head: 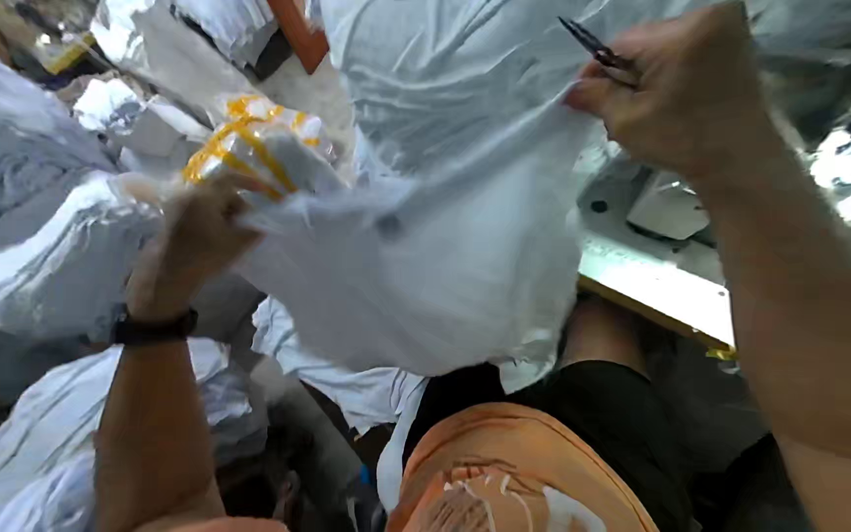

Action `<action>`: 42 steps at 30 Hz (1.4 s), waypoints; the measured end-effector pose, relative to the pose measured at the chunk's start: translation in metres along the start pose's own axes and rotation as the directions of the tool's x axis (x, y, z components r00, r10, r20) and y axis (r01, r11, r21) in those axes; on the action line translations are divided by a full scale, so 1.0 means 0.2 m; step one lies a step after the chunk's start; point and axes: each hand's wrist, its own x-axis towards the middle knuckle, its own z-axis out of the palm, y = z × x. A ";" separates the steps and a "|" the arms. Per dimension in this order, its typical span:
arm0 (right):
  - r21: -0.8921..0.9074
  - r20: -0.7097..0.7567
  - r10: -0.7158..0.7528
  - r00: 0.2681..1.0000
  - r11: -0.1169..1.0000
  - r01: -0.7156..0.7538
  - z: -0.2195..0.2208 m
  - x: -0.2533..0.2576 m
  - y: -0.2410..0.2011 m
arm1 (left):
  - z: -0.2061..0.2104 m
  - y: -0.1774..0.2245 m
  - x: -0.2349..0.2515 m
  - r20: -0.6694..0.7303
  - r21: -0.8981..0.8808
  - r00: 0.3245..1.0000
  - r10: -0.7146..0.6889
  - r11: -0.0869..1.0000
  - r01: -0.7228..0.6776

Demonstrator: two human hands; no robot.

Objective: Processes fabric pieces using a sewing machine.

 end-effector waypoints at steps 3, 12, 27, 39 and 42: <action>-0.057 -0.086 -0.167 0.982 0.985 0.163 0.31 0.00 -0.09 | -0.04 -0.33 -0.13 -0.417 0.072 0.881 -0.221 0.959 0.275; 0.238 0.173 -0.191 0.966 0.960 0.147 1.12 -0.31 -0.03 | 0.36 -0.66 -1.03 0.024 -0.590 0.905 -0.425 0.725 0.355; -0.188 0.013 0.291 0.957 0.940 -0.283 0.76 -0.79 0.39 | 0.93 0.27 0.16 0.148 -0.395 0.957 0.248 0.902 -0.172; -0.429 -0.345 0.219 0.913 0.828 -0.361 0.71 -0.90 0.62 | 0.95 1.36 1.08 -0.314 -0.121 0.846 0.430 0.866 -0.485; -0.424 -0.352 0.207 0.913 0.834 -0.353 0.71 -0.91 0.62 | 0.88 1.37 1.15 -0.252 -0.132 0.869 0.425 0.875 -0.466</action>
